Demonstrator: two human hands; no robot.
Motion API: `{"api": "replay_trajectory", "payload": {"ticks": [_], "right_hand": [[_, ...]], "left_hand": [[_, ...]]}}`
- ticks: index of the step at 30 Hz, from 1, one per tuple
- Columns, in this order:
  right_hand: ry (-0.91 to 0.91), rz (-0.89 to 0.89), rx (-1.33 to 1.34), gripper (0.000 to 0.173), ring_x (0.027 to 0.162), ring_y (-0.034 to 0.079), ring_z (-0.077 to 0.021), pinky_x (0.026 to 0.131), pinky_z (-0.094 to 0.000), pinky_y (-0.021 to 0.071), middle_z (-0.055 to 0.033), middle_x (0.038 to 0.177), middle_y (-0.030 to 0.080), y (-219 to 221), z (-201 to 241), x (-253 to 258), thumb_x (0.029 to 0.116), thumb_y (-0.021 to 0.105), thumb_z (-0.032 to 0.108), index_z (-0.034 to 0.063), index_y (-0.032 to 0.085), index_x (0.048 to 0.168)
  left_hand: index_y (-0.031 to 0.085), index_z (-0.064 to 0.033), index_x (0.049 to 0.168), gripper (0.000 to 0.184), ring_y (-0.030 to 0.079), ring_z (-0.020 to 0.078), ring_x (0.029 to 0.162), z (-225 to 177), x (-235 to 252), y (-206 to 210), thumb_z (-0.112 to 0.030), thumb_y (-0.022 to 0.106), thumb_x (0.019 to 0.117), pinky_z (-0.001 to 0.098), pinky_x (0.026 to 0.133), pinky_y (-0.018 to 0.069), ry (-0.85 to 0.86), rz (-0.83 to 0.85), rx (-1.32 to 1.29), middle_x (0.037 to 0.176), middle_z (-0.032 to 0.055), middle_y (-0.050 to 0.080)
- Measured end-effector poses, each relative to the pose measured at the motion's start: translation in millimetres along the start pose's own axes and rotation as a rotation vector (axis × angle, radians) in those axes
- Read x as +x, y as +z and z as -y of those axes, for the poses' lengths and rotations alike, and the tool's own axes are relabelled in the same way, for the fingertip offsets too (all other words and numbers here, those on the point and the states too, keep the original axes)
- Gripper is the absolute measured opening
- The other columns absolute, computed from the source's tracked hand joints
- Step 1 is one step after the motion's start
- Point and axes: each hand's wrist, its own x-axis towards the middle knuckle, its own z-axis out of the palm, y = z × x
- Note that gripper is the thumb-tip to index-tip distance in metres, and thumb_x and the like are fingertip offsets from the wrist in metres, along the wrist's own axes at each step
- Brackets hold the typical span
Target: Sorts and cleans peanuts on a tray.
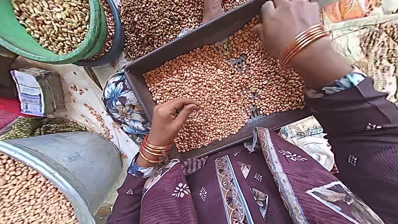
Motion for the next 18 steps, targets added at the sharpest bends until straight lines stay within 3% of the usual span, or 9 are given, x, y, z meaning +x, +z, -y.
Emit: {"api": "replay_trajectory", "payload": {"ticks": [2, 5, 7, 9, 12, 13, 15, 17, 18], "right_hand": [[-0.205, 0.103, 0.058, 0.045, 0.114, 0.060, -0.0562, 0.089, -0.0702, 0.0482, -0.0359, 0.131, 0.054, 15, 13, 4, 0.1100, 0.045, 0.025, -0.0104, 0.049, 0.136], [-0.673, 0.027, 0.381, 0.038, 0.112, 0.066, -0.0300, 0.100, -0.0519, 0.0507, -0.0148, 0.123, 0.067, 18, 8, -2, 0.1093, 0.041, 0.026, 0.0085, 0.058, 0.138], [-0.590, -0.050, 0.351, 0.038, 0.113, 0.063, -0.0400, 0.096, -0.0619, 0.0482, -0.0210, 0.126, 0.062, 3, 1, -13, 0.1094, 0.038, 0.022, 0.0078, 0.056, 0.139], [-0.323, -0.064, 0.194, 0.038, 0.113, 0.061, -0.0551, 0.086, -0.0744, 0.0453, -0.0305, 0.130, 0.058, -3, -10, -22, 0.1100, 0.038, 0.024, 0.0044, 0.054, 0.138], [-0.060, 0.123, 0.024, 0.039, 0.111, 0.056, -0.0670, 0.081, -0.0797, 0.0446, -0.0435, 0.128, 0.053, 10, -14, -29, 0.1079, 0.048, 0.019, -0.0125, 0.051, 0.130], [-0.132, 0.168, 0.051, 0.036, 0.107, 0.059, -0.0634, 0.080, -0.0763, 0.0472, -0.0414, 0.125, 0.055, 17, -13, -35, 0.1066, 0.051, 0.016, -0.0127, 0.053, 0.128], [-0.476, 0.177, 0.261, 0.025, 0.102, 0.067, -0.0414, 0.085, -0.0600, 0.0541, -0.0241, 0.119, 0.063, 29, -13, -46, 0.1057, 0.053, 0.014, -0.0023, 0.060, 0.124], [-0.704, 0.132, 0.490, 0.028, 0.099, 0.070, -0.0169, 0.088, -0.0409, 0.0617, -0.0059, 0.119, 0.067, 31, -11, -54, 0.1068, 0.047, 0.023, 0.0094, 0.061, 0.128], [-0.703, 0.069, 0.513, 0.030, 0.094, 0.072, -0.0163, 0.082, -0.0409, 0.0639, -0.0059, 0.117, 0.067, 25, -11, -58, 0.1072, 0.045, 0.024, 0.0099, 0.060, 0.129]], "left_hand": [[0.070, -0.0046, 0.108, 0.015, 0.051, -0.0073, 0.057, -2, 7, -9, -0.013, 0.058, 0.1033, 0.0099, 0.051, 0.0433, -0.075, -0.069, -0.233, 0.084, -0.0090, 0.068], [0.067, -0.0186, 0.102, 0.021, 0.047, -0.0049, 0.051, 5, 15, -28, -0.021, 0.047, 0.1068, 0.0118, 0.046, 0.0396, -0.115, -0.167, -0.495, 0.070, -0.0156, 0.060], [0.064, -0.0234, 0.093, 0.031, 0.045, -0.0022, 0.050, 11, 21, -42, -0.026, 0.036, 0.1061, 0.0138, 0.045, 0.0371, -0.125, -0.214, -0.577, 0.068, -0.0139, 0.056], [0.062, -0.0245, 0.085, 0.033, 0.045, -0.0016, 0.050, 16, 25, -50, -0.026, 0.038, 0.1076, 0.0147, 0.046, 0.0368, -0.144, -0.266, -0.554, 0.068, -0.0135, 0.057], [0.062, -0.0211, 0.087, 0.028, 0.046, -0.0053, 0.050, 21, 36, -56, -0.022, 0.046, 0.1099, 0.0129, 0.047, 0.0391, -0.189, -0.213, -0.313, 0.065, -0.0174, 0.058], [0.066, -0.0174, 0.092, 0.025, 0.048, -0.0060, 0.051, 23, 41, -58, -0.021, 0.048, 0.1090, 0.0121, 0.049, 0.0412, -0.202, -0.153, -0.201, 0.064, -0.0176, 0.057], [0.071, -0.0120, 0.108, 0.024, 0.049, -0.0032, 0.055, 25, 49, -59, -0.025, 0.050, 0.1085, 0.0153, 0.055, 0.0436, -0.211, -0.030, 0.160, 0.068, -0.0113, 0.056], [0.068, -0.0086, 0.118, 0.029, 0.058, 0.0129, 0.061, 26, 57, -53, -0.027, 0.048, 0.1092, 0.0336, 0.062, 0.0496, -0.204, 0.043, 0.501, 0.077, 0.0042, 0.064], [0.067, -0.0057, 0.120, 0.030, 0.065, 0.0247, 0.067, 28, 61, -49, -0.025, 0.047, 0.1092, 0.0453, 0.066, 0.0534, -0.196, 0.065, 0.608, 0.082, 0.0126, 0.068]]}}
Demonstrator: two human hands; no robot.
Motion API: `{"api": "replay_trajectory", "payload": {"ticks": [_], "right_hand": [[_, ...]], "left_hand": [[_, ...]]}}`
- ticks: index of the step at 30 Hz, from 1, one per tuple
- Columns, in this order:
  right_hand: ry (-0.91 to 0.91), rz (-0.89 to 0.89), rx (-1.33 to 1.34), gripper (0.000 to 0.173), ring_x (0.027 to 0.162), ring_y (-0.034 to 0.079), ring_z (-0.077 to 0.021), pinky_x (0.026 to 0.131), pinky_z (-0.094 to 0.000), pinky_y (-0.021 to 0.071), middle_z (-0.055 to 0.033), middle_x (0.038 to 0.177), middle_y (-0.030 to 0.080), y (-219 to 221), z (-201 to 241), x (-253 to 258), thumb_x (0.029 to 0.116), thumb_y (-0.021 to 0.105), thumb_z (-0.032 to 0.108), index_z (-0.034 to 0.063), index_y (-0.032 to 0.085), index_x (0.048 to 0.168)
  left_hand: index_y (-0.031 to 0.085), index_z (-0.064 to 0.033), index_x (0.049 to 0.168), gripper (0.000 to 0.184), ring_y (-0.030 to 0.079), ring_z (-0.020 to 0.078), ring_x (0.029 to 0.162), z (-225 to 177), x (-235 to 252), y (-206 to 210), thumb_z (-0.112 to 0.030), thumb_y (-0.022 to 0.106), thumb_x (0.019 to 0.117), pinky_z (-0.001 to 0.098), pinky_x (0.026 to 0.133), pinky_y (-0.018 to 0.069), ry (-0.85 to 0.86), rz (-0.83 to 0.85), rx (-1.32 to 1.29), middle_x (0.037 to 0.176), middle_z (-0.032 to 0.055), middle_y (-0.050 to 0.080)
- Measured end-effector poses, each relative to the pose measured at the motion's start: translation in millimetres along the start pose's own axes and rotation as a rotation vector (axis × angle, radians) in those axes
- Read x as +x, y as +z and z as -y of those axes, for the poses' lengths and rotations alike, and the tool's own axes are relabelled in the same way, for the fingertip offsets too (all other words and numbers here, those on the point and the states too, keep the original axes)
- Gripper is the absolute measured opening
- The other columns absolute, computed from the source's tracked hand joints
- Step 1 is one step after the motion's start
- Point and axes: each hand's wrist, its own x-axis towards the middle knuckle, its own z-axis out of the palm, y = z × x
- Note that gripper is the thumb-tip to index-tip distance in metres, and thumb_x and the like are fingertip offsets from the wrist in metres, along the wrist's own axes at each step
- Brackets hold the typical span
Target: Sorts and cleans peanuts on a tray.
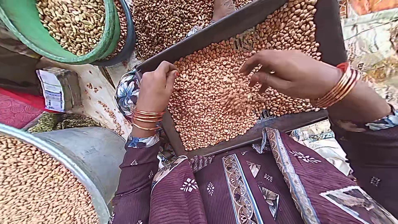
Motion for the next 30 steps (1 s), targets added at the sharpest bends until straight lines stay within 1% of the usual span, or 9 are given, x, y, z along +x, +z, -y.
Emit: {"api": "replay_trajectory", "payload": {"ticks": [2, 6, 8, 10, 13, 17, 23, 27, 30], "right_hand": [[0.147, -0.099, -0.161, 0.031, 0.091, 0.068, -0.0359, 0.075, -0.0580, 0.0542, -0.0183, 0.116, 0.063, -12, 6, -9, 0.1069, 0.043, 0.020, 0.0057, 0.059, 0.130], [0.688, 0.125, -0.371, 0.038, 0.101, 0.064, -0.0581, 0.076, -0.0737, 0.0498, -0.0337, 0.122, 0.061, -9, 6, -22, 0.1099, 0.047, 0.029, -0.0032, 0.058, 0.127], [0.701, 0.302, -0.322, 0.039, 0.098, 0.066, -0.0527, 0.076, -0.0667, 0.0529, -0.0317, 0.122, 0.060, 12, 13, -22, 0.1094, 0.049, 0.029, -0.0049, 0.055, 0.127], [0.426, 0.400, -0.150, 0.034, 0.097, 0.069, -0.0378, 0.081, -0.0548, 0.0565, -0.0214, 0.115, 0.064, 27, 22, -25, 0.1085, 0.051, 0.027, 0.0002, 0.057, 0.128], [-0.047, 0.199, 0.107, 0.026, 0.094, 0.069, -0.0169, 0.086, -0.0394, 0.0580, -0.0042, 0.107, 0.070, 35, 17, -28, 0.1049, 0.053, 0.022, 0.0094, 0.064, 0.124], [0.105, -0.090, -0.128, 0.025, 0.091, 0.069, -0.0305, 0.076, -0.0524, 0.0556, -0.0137, 0.109, 0.067, 2, 9, -27, 0.1053, 0.048, 0.013, 0.0062, 0.063, 0.124], [0.234, -0.155, -0.265, 0.024, 0.090, 0.070, -0.0315, 0.075, -0.0562, 0.0532, -0.0122, 0.105, 0.070, -31, -2, -43, 0.1063, 0.048, 0.019, 0.0104, 0.068, 0.117], [0.234, -0.148, -0.276, 0.016, 0.089, 0.071, -0.0346, 0.076, -0.0566, 0.0556, -0.0148, 0.104, 0.070, -23, -9, -50, 0.1018, 0.059, 0.014, 0.0093, 0.073, 0.110], [0.287, -0.024, -0.275, 0.013, 0.090, 0.071, -0.0373, 0.072, -0.0595, 0.0546, -0.0152, 0.105, 0.070, -8, -9, -49, 0.1008, 0.063, 0.014, 0.0099, 0.073, 0.108]], "left_hand": [[0.062, -0.0015, 0.124, 0.030, 0.071, 0.0455, 0.083, -7, 3, 4, -0.022, 0.045, 0.1093, 0.0638, 0.075, 0.0533, -0.016, 0.056, 0.135, 0.093, 0.0253, 0.071], [0.058, 0.0003, 0.123, 0.029, 0.069, 0.0487, 0.079, -16, -7, 5, -0.021, 0.042, 0.1108, 0.0619, 0.066, 0.0525, 0.050, 0.102, 0.305, 0.087, 0.0267, 0.068], [0.059, 0.0004, 0.121, 0.030, 0.068, 0.0477, 0.077, -17, -11, 7, -0.022, 0.042, 0.1109, 0.0599, 0.065, 0.0523, 0.063, 0.105, 0.342, 0.085, 0.0264, 0.067], [0.060, 0.0012, 0.119, 0.030, 0.069, 0.0510, 0.080, -15, -2, 13, -0.021, 0.041, 0.1108, 0.0634, 0.064, 0.0519, 0.056, 0.078, 0.350, 0.088, 0.0282, 0.067], [0.061, 0.0011, 0.121, 0.031, 0.068, 0.0526, 0.083, -12, 1, 14, -0.021, 0.041, 0.1108, 0.0662, 0.067, 0.0515, 0.050, 0.078, 0.316, 0.093, 0.0294, 0.068], [0.062, 0.0006, 0.121, 0.032, 0.068, 0.0495, 0.079, -11, -10, 8, -0.023, 0.043, 0.1103, 0.0648, 0.065, 0.0520, 0.085, 0.098, 0.292, 0.090, 0.0271, 0.068], [0.063, 0.0009, 0.120, 0.031, 0.068, 0.0487, 0.077, -5, -6, 12, -0.023, 0.046, 0.1096, 0.0681, 0.068, 0.0509, 0.044, 0.039, 0.158, 0.089, 0.0278, 0.068], [0.064, -0.0078, 0.121, 0.027, 0.060, 0.0188, 0.061, -3, -1, 6, -0.027, 0.050, 0.1091, 0.0405, 0.059, 0.0513, -0.008, -0.025, -0.084, 0.081, 0.0111, 0.066], [0.064, -0.0084, 0.122, 0.026, 0.058, 0.0162, 0.060, -3, 0, 1, -0.025, 0.050, 0.1092, 0.0370, 0.059, 0.0503, -0.030, -0.037, -0.096, 0.081, 0.0102, 0.065]]}}
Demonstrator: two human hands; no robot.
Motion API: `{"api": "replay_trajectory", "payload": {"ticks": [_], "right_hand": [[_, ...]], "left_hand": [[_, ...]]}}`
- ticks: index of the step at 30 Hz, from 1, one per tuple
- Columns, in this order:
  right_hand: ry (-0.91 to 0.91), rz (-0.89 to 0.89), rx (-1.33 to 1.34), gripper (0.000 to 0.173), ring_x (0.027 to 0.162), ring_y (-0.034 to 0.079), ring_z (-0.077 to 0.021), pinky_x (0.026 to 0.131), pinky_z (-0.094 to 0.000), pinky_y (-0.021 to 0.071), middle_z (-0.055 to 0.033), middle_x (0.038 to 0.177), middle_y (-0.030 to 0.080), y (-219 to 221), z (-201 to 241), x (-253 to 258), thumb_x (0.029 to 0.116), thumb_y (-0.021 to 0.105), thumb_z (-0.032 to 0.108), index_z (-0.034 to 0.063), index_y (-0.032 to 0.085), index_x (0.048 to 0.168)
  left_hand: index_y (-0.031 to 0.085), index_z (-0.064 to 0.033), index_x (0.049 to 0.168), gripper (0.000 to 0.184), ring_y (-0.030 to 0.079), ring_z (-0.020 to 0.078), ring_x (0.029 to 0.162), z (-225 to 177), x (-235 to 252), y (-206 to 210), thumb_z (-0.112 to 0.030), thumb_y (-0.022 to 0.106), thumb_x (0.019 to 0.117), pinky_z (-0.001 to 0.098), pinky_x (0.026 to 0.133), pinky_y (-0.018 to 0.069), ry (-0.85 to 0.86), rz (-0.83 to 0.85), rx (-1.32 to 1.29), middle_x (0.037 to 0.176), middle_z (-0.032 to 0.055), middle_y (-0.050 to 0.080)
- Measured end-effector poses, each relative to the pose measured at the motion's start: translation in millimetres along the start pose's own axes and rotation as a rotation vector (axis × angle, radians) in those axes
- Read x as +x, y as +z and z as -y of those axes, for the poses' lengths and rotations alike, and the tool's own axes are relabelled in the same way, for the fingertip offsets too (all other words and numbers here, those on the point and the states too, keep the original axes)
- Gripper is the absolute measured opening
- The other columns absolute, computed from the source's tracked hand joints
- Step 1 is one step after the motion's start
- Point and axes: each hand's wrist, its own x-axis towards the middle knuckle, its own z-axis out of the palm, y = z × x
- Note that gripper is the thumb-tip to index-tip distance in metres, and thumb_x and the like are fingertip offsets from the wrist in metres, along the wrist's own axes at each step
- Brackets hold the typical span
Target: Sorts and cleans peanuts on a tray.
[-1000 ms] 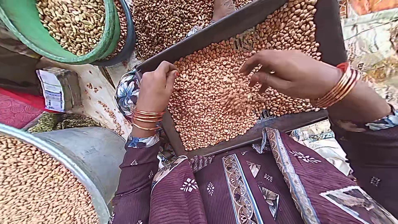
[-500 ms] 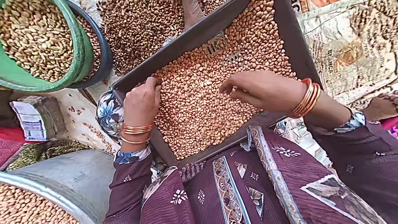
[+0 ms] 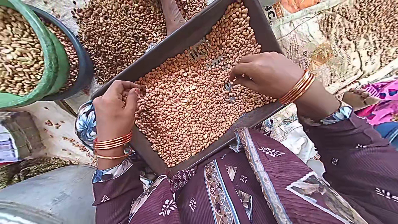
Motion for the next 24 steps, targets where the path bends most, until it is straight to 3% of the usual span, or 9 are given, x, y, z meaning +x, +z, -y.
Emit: {"api": "replay_trajectory", "payload": {"ticks": [7, 10, 12, 16, 21, 23, 24], "right_hand": [[0.053, 0.005, -0.014, 0.017, 0.091, 0.070, -0.0447, 0.071, -0.0661, 0.0526, -0.0199, 0.109, 0.071, 6, 0, 3, 0.1021, 0.061, 0.014, 0.0080, 0.072, 0.113], [0.082, 0.015, -0.048, 0.018, 0.089, 0.070, -0.0444, 0.068, -0.0659, 0.0524, -0.0189, 0.107, 0.071, 3, -2, 5, 0.1035, 0.060, 0.017, 0.0086, 0.072, 0.113], [0.086, 0.003, -0.048, 0.019, 0.092, 0.070, -0.0448, 0.072, -0.0669, 0.0523, -0.0191, 0.109, 0.071, 1, -3, 5, 0.1039, 0.059, 0.019, 0.0088, 0.072, 0.113], [0.121, -0.064, -0.047, 0.022, 0.095, 0.069, -0.0490, 0.076, -0.0695, 0.0501, -0.0243, 0.106, 0.070, -12, -7, -1, 0.1050, 0.056, 0.017, 0.0033, 0.071, 0.113], [0.560, 0.036, -0.176, 0.039, 0.100, 0.062, -0.0619, 0.073, -0.0757, 0.0469, -0.0369, 0.122, 0.058, -7, 2, 8, 0.1090, 0.049, 0.028, -0.0061, 0.056, 0.126], [0.471, 0.099, -0.097, 0.042, 0.096, 0.065, -0.0578, 0.075, -0.0702, 0.0514, -0.0361, 0.128, 0.055, 10, 8, 15, 0.1082, 0.052, 0.026, -0.0069, 0.050, 0.134], [0.302, 0.091, -0.001, 0.041, 0.096, 0.067, -0.0486, 0.079, -0.0632, 0.0543, -0.0306, 0.129, 0.056, 17, 8, 16, 0.1074, 0.052, 0.023, -0.0030, 0.049, 0.138]], "left_hand": [[0.066, -0.0064, 0.121, 0.025, 0.065, 0.0254, 0.066, 5, -3, -2, -0.020, 0.050, 0.1081, 0.0455, 0.064, 0.0524, 0.054, 0.034, 0.112, 0.086, 0.0154, 0.070], [0.061, -0.0055, 0.128, 0.027, 0.070, 0.0425, 0.081, -4, -4, 4, -0.020, 0.047, 0.1091, 0.0611, 0.072, 0.0534, 0.027, 0.095, 0.207, 0.096, 0.0238, 0.071], [0.058, -0.0047, 0.135, 0.032, 0.069, 0.0494, 0.084, -7, -1, 9, -0.020, 0.047, 0.1090, 0.0656, 0.072, 0.0520, 0.019, 0.094, 0.254, 0.097, 0.0277, 0.070], [0.059, -0.0052, 0.138, 0.035, 0.069, 0.0524, 0.083, -10, 9, 17, -0.018, 0.048, 0.1068, 0.0680, 0.073, 0.0512, 0.029, 0.075, 0.250, 0.093, 0.0299, 0.070], [0.065, -0.0018, 0.123, 0.032, 0.070, 0.0531, 0.093, -10, 12, 13, -0.022, 0.046, 0.1085, 0.0707, 0.077, 0.0503, 0.006, 0.068, 0.293, 0.099, 0.0289, 0.072], [0.065, -0.0015, 0.121, 0.031, 0.070, 0.0512, 0.092, -9, 12, 12, -0.022, 0.045, 0.1086, 0.0690, 0.077, 0.0505, 0.013, 0.016, 0.286, 0.099, 0.0281, 0.072], [0.065, -0.0015, 0.121, 0.031, 0.070, 0.0493, 0.090, -8, 12, 11, -0.022, 0.045, 0.1087, 0.0674, 0.076, 0.0510, 0.023, -0.011, 0.269, 0.097, 0.0271, 0.072]]}}
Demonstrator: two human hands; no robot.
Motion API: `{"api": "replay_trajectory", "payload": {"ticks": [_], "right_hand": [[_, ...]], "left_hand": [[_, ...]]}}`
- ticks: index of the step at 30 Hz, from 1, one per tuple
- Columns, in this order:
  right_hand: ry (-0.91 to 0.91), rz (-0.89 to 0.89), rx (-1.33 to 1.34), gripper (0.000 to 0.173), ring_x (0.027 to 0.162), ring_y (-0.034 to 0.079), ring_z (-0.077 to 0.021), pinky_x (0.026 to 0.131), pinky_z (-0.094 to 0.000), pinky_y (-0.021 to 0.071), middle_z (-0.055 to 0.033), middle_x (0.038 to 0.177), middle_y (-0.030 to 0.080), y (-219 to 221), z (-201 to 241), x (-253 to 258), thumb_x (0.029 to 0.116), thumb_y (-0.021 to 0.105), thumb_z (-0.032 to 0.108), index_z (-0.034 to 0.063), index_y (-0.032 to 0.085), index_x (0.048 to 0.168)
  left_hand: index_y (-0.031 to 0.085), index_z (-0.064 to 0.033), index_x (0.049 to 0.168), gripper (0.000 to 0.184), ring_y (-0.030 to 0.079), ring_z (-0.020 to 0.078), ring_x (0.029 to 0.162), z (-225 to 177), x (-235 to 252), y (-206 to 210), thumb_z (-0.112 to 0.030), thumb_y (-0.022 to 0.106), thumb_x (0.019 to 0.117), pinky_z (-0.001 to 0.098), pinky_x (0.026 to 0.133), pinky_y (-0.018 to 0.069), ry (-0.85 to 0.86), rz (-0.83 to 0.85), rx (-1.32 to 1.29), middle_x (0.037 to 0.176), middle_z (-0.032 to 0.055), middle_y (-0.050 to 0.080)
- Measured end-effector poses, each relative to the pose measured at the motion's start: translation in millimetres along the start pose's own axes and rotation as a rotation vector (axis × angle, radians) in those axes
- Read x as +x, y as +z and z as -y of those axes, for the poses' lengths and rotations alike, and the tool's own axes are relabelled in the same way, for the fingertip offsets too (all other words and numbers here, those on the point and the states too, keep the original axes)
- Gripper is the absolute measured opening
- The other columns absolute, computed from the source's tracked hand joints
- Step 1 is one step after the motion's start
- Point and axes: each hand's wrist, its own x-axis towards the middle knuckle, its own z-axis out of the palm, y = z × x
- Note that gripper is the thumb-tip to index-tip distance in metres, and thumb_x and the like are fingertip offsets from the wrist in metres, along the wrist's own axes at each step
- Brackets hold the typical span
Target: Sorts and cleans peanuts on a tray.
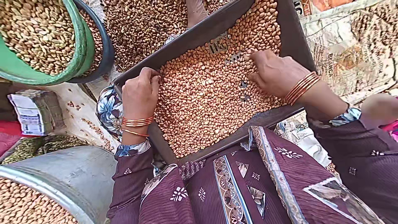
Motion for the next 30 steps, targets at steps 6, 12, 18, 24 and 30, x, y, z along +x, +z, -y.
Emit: {"api": "replay_trajectory", "payload": {"ticks": [6, 12, 18, 24, 30], "right_hand": [[-0.371, -0.273, 0.204, 0.033, 0.103, 0.071, -0.0284, 0.087, -0.0506, 0.0599, -0.0153, 0.126, 0.065, -11, -2, -4, 0.1086, 0.041, 0.019, 0.0067, 0.059, 0.134], [0.268, 0.189, -0.169, 0.045, 0.095, 0.066, -0.0566, 0.072, -0.0695, 0.0507, -0.0330, 0.098, 0.065, -6, 3, -15, 0.1078, 0.052, 0.039, -0.0054, 0.055, 0.115], [-0.609, 0.119, 0.426, 0.029, 0.085, 0.070, -0.0078, 0.076, -0.0310, 0.0626, 0.0006, 0.108, 0.071, 14, 13, -25, 0.1069, 0.048, 0.027, 0.0104, 0.060, 0.127], [-0.507, -0.234, 0.136, 0.018, 0.086, 0.069, -0.0313, 0.073, -0.0503, 0.0560, -0.0147, 0.102, 0.068, -1, 7, -11, 0.1021, 0.055, 0.012, 0.0055, 0.068, 0.114], [-0.613, -0.114, 0.117, 0.015, 0.083, 0.070, -0.0321, 0.066, -0.0491, 0.0562, -0.0140, 0.099, 0.069, 23, 19, -4, 0.1010, 0.059, 0.010, 0.0079, 0.074, 0.106]], "left_hand": [[0.064, -0.0044, 0.123, 0.029, 0.068, 0.0320, 0.073, 8, -7, -5, -0.024, 0.049, 0.1086, 0.0513, 0.071, 0.0542, 0.008, -0.044, -0.100, 0.090, 0.0190, 0.071], [0.061, -0.0025, 0.127, 0.030, 0.070, 0.0496, 0.084, 4, -9, 2, -0.022, 0.046, 0.1093, 0.0661, 0.072, 0.0524, 0.073, 0.103, -0.009, 0.095, 0.0272, 0.070], [0.064, 0.0013, 0.125, 0.034, 0.069, 0.0552, 0.089, -5, -2, 6, -0.022, 0.045, 0.1087, 0.0718, 0.076, 0.0499, 0.056, 0.107, 0.025, 0.098, 0.0320, 0.070], [0.067, 0.0001, 0.121, 0.032, 0.070, 0.0493, 0.087, -4, -18, 4, -0.020, 0.045, 0.1097, 0.0658, 0.075, 0.0526, 0.106, 0.132, 0.042, 0.098, 0.0277, 0.071], [0.066, 0.0045, 0.117, 0.036, 0.069, 0.0547, 0.090, -9, -8, 13, -0.021, 0.042, 0.1097, 0.0711, 0.075, 0.0495, 0.060, 0.059, 0.056, 0.098, 0.0321, 0.070]]}}
